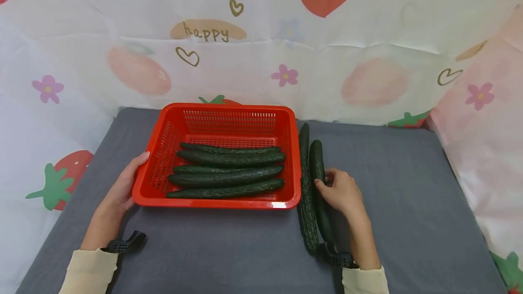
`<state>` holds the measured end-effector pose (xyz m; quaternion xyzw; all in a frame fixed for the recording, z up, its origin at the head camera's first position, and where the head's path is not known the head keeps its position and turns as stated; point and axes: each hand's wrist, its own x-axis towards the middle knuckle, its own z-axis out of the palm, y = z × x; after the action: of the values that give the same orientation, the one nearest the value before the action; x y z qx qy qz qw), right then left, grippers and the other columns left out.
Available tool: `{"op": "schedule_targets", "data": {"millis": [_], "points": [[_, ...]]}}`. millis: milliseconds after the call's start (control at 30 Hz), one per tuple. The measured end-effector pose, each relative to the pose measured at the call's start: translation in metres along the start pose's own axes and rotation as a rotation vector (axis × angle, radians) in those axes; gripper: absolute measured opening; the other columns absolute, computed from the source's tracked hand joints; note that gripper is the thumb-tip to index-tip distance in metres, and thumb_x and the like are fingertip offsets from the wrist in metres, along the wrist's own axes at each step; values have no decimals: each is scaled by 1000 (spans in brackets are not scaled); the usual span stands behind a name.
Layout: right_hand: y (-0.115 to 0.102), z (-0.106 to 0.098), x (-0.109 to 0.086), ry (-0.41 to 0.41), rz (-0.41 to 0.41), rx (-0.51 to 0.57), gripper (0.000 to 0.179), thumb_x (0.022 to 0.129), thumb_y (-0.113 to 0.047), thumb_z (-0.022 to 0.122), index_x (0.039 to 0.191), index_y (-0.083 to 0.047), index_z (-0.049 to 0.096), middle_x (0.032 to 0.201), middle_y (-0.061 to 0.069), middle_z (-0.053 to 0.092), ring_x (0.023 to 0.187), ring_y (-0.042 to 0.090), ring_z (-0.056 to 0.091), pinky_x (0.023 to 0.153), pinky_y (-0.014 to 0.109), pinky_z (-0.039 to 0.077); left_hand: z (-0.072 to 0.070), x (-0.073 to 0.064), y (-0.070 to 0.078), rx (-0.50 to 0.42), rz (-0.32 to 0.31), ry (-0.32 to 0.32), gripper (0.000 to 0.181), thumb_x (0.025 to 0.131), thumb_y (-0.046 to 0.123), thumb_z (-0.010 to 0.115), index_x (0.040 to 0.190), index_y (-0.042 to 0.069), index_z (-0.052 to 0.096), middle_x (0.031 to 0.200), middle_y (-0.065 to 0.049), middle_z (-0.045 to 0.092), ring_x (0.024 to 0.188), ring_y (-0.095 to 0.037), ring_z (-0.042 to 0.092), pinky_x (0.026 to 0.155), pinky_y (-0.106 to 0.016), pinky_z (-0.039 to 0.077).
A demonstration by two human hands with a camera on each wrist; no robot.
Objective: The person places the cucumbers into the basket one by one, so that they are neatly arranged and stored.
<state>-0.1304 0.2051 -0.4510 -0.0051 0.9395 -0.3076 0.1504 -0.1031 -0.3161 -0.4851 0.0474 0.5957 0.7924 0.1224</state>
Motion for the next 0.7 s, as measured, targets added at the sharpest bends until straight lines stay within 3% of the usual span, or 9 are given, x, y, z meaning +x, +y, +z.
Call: {"op": "schedule_targets", "data": {"millis": [233,433,700], "points": [[2,-5,-4,4,4,-5,58,103,-29,66,144,11,55,138,35,63,122,50,65,96,61,57,0,-2,2,35,-27,33,35,116,35,35,143,20,50,120,10,70,104,-2,71,90,-22,61],[0,-5,-6,26,-4,-95,61,102,-30,65,149,7,51,138,33,64,119,47,67,91,63,55,0,-2,1,35,-42,42,35,115,38,37,143,21,50,121,10,69,106,-2,70,91,-22,61],[-13,11,-3,108,-57,-247,67,100,-27,66,153,8,45,147,39,52,121,54,61,82,65,57,-1,-2,0,7,-22,17,34,116,34,36,142,20,52,121,9,71,106,-4,72,91,-25,62]]}}
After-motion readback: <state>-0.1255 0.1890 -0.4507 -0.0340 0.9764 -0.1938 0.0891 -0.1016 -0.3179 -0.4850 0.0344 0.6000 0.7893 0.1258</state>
